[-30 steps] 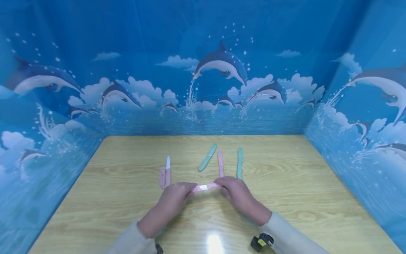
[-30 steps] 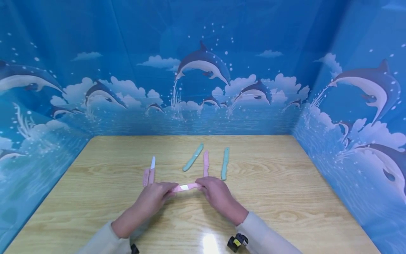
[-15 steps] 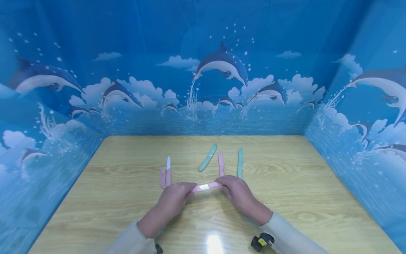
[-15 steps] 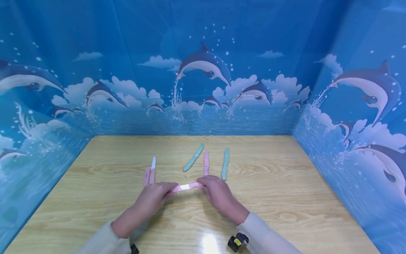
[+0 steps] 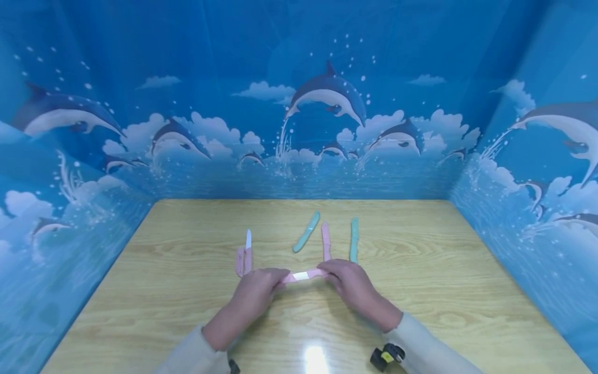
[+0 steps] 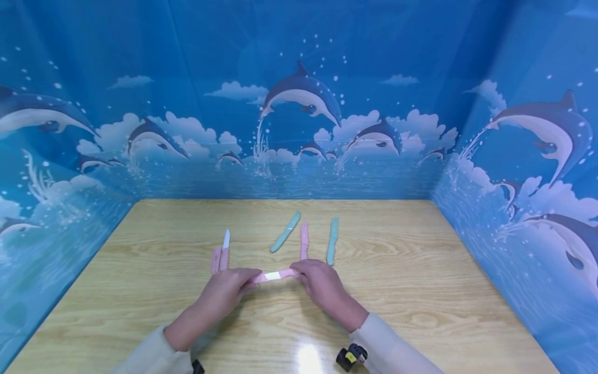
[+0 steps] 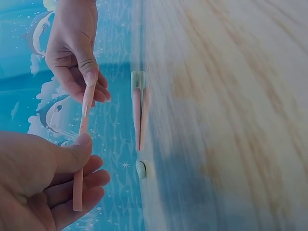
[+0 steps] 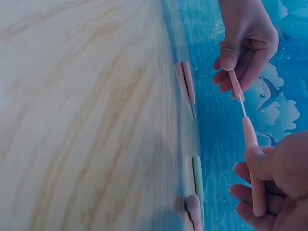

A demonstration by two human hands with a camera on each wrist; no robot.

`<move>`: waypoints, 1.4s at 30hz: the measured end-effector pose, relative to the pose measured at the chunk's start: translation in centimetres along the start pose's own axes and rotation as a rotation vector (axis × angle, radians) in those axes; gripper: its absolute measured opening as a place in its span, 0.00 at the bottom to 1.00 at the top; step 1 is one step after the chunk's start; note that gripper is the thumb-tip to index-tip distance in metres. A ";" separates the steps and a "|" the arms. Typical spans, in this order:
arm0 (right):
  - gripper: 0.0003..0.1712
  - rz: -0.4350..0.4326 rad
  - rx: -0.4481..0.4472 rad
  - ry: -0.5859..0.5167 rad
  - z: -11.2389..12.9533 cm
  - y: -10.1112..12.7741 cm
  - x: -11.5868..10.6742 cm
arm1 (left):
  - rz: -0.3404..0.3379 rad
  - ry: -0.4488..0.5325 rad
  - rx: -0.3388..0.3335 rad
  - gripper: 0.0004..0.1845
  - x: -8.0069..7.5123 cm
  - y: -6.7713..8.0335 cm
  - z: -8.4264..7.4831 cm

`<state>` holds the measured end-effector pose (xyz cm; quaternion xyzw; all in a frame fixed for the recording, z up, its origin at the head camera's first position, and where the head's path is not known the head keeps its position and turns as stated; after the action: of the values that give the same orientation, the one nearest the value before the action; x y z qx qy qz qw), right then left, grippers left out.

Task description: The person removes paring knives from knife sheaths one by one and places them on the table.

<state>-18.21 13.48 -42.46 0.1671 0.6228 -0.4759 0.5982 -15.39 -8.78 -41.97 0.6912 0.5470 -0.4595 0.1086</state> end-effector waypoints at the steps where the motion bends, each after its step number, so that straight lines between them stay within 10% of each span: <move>1: 0.14 0.003 0.007 0.001 0.0 0.0 0.0 | -0.001 0.001 -0.001 0.14 0.0 0.0 0.0; 42: 0.15 -0.019 0.025 -0.007 -0.7 0.2 0.4 | -0.030 -0.026 -0.038 0.14 -0.3 0.3 0.3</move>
<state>-18.51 13.98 -42.98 0.1667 0.6162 -0.4899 0.5937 -15.29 -9.24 -41.97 0.6745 0.5646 -0.4597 0.1219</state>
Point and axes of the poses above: each hand's wrist, its own y-axis away from the middle knuckle, its own x-axis out of the palm, z = x × y, the point moved 2 cm from there along -y, towards the middle knuckle, and after that the axes turned 15 degrees about y, right-handed, at the moved point
